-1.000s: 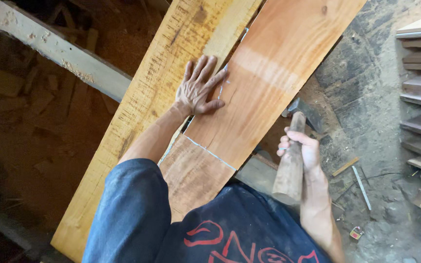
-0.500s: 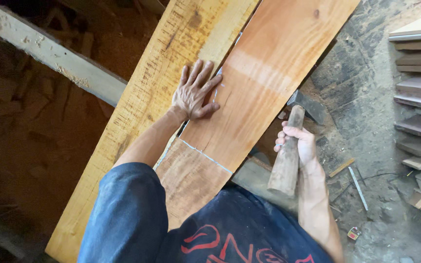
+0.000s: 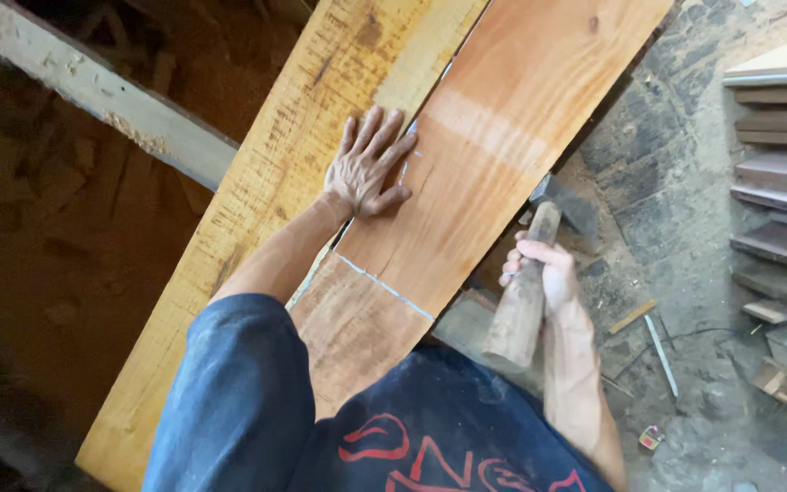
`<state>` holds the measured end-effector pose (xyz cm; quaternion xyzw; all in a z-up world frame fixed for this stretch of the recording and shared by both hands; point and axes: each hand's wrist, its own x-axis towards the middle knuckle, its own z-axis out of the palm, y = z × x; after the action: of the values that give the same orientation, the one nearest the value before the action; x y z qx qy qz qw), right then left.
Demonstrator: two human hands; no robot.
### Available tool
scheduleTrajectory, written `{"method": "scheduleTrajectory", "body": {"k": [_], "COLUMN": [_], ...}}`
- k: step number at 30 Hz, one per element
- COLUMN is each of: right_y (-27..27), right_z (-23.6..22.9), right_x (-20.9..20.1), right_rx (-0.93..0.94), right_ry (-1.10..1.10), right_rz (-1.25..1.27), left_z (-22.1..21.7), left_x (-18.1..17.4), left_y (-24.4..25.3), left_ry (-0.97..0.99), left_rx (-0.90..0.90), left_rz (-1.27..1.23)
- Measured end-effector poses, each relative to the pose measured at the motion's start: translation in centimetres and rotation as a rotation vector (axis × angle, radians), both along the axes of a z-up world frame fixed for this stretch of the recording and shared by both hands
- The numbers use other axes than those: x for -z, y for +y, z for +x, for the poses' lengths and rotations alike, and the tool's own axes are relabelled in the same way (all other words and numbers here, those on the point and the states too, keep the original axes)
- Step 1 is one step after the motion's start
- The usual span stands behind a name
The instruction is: The person applies white adhesive along the edge of a wooden plank using a small spatula, then joins it to another plank on a workbench. They press the pieces together and use a hammer to tap the joint, ensuring alignment and adhesion.
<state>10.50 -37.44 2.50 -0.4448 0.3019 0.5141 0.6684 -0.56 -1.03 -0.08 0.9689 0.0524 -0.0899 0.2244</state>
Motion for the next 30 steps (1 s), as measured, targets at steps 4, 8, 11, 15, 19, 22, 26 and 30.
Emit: {"method": "scheduleTrajectory", "body": {"k": [4, 8, 11, 15, 19, 22, 26, 30], "right_y": [-3.1, -6.6, -2.9, 1.6, -1.8, -5.4, -4.2, 1.4], "right_z": [2.3, 4.0, 2.6, -0.8, 0.8, 2.9, 2.4, -1.6], "right_x": [-0.5, -2.9, -2.4, 0.0, -0.4, -2.4, -4.9, -1.7], "right_rx": [-0.022, 0.308, 0.251, 0.07, -0.034, 0.124, 0.153, -0.031], "right_ry": [-0.044, -0.111, -0.182, 0.023, -0.03, -0.079, -0.282, -0.193], "right_rz": [-0.031, 0.073, -0.235, 0.041, -0.03, 0.007, -0.224, -0.168], "left_z": [0.2, 0.1, 0.2, 0.2, 0.2, 0.1, -0.1, -0.1], "left_x": [-0.1, 0.1, 0.3, 0.6, 0.5, 0.4, 0.6, 1.0], "left_y": [0.8, 0.8, 1.1, 0.5, 1.0, 0.9, 0.8, 0.1], "left_ry": [-0.029, -0.039, -0.033, -0.045, -0.055, -0.058, -0.047, -0.038], "left_rx": [0.012, 0.021, 0.016, 0.007, 0.013, 0.016, 0.014, -0.007], "left_rz": [-0.003, 0.009, 0.008, 0.001, 0.004, -0.001, 0.004, -0.006]}}
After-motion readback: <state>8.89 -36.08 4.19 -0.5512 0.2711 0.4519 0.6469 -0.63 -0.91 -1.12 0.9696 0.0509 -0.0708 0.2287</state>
